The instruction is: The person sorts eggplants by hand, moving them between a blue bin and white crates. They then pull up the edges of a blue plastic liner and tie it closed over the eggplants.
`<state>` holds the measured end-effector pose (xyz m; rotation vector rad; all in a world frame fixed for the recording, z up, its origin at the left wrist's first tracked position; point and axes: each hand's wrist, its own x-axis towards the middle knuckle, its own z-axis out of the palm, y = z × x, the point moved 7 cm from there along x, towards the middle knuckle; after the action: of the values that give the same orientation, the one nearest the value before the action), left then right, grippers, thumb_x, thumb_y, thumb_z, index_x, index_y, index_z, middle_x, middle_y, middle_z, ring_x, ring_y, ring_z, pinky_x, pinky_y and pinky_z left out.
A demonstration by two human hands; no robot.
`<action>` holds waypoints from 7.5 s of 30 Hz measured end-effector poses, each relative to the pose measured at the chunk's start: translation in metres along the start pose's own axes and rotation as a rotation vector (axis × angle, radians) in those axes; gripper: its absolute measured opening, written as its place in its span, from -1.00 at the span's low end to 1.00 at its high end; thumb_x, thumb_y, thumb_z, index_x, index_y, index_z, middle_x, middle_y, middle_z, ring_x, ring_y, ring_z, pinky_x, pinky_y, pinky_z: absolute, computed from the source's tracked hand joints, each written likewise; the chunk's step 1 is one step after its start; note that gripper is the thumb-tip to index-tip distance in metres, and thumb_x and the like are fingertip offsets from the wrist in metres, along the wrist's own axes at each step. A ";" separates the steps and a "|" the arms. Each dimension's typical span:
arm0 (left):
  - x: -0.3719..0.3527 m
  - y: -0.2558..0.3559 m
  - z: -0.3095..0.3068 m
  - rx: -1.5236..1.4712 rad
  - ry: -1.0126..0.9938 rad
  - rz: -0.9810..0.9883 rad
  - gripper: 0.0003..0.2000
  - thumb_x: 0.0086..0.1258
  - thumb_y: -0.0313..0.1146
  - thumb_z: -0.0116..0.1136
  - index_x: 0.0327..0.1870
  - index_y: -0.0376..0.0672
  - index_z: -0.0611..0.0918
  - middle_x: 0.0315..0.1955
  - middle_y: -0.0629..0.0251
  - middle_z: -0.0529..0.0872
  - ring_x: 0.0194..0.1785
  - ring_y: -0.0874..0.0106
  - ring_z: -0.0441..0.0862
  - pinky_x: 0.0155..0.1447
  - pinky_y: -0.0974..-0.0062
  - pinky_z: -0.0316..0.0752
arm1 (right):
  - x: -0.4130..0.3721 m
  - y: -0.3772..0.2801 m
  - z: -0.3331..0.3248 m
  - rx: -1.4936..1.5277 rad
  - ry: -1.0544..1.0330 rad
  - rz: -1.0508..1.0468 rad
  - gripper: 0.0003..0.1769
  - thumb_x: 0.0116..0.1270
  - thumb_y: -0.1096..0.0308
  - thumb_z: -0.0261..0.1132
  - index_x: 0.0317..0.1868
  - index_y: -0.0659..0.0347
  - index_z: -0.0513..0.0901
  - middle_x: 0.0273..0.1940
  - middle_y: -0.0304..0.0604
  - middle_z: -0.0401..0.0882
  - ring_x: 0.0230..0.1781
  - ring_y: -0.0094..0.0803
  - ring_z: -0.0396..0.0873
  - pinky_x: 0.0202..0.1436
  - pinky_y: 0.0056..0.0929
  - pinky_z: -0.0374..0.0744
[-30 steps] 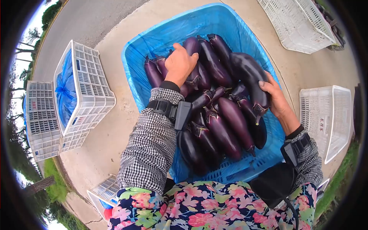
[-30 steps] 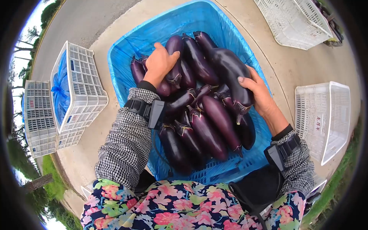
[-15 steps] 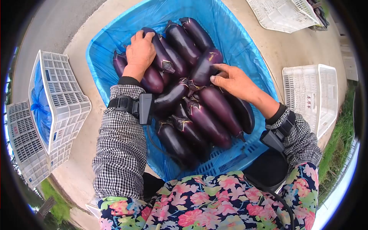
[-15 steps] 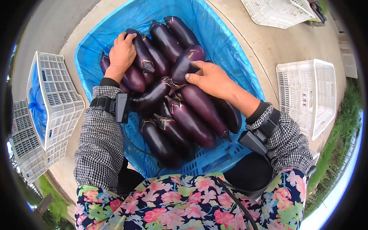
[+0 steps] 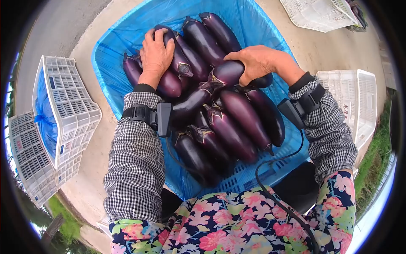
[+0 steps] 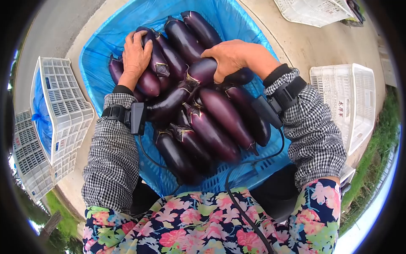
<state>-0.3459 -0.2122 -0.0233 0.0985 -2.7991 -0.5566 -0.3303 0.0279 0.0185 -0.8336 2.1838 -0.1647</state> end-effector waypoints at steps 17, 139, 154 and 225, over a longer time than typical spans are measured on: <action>-0.010 0.004 -0.009 0.065 0.107 -0.050 -0.63 0.28 -0.13 0.12 0.09 0.03 0.56 0.16 0.00 0.43 0.17 0.02 0.45 0.23 0.08 0.33 | 0.039 0.003 0.040 -0.079 0.027 -0.144 -0.02 -0.11 0.37 0.50 0.41 -0.02 0.30 0.31 0.00 0.31 0.38 -0.04 0.21 0.42 -0.18 0.26; -0.347 0.331 -0.096 -0.396 -0.826 0.467 -0.61 0.31 -0.36 0.17 0.12 -0.36 0.50 -0.11 -0.18 0.64 -0.02 -0.01 0.62 0.07 0.22 0.48 | -0.599 0.013 0.325 1.007 1.801 0.861 0.09 -0.15 0.36 0.50 0.44 0.09 0.13 0.15 0.04 0.40 0.16 -0.17 0.46 0.26 -0.31 0.42; -0.231 0.334 -0.162 -1.692 -0.769 -0.221 -0.36 0.40 -0.14 0.20 0.34 -0.34 0.24 0.10 0.16 0.52 0.19 0.41 0.44 0.30 0.44 0.33 | -0.348 -0.064 0.050 1.417 1.122 -0.132 -0.29 0.41 0.14 0.18 0.42 0.34 0.17 0.23 0.10 0.42 0.22 -0.26 0.42 0.24 -0.32 0.42; -0.206 0.173 -0.175 -0.974 -0.798 -0.320 -0.45 0.42 -0.15 0.16 0.32 -0.30 0.39 0.13 0.04 0.57 0.22 0.32 0.50 0.30 0.40 0.35 | -0.542 0.063 0.102 0.673 1.258 0.734 -0.10 -0.17 0.38 0.36 0.32 0.33 0.35 0.03 0.01 0.57 0.04 -0.24 0.55 0.22 -0.34 0.43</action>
<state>-0.0999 -0.0916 0.1439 0.1353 -2.7844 -2.3836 -0.0278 0.4235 0.2636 0.6971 3.0237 -1.2066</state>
